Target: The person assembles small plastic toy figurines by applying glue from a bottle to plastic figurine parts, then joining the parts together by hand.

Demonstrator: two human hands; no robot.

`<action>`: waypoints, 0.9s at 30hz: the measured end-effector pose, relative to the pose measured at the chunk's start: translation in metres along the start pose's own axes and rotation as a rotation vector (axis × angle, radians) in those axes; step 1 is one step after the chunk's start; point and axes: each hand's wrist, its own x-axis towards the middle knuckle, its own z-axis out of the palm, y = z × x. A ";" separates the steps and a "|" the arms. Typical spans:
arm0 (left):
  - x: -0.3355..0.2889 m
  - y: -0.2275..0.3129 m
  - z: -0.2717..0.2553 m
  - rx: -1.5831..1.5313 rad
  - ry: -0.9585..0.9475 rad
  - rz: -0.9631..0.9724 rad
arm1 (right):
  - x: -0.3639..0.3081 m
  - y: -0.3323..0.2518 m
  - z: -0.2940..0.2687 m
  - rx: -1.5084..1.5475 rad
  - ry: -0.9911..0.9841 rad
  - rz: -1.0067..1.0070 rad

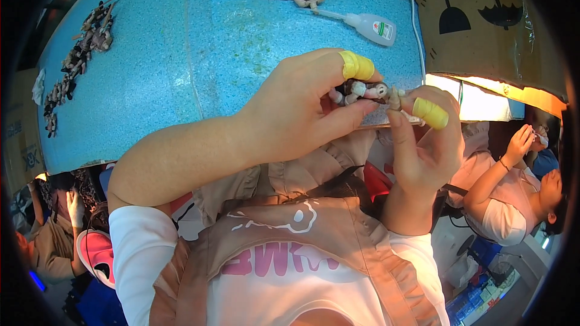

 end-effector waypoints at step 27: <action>0.002 0.001 0.001 0.118 -0.010 0.326 | -0.009 -0.014 0.008 0.245 -0.083 0.299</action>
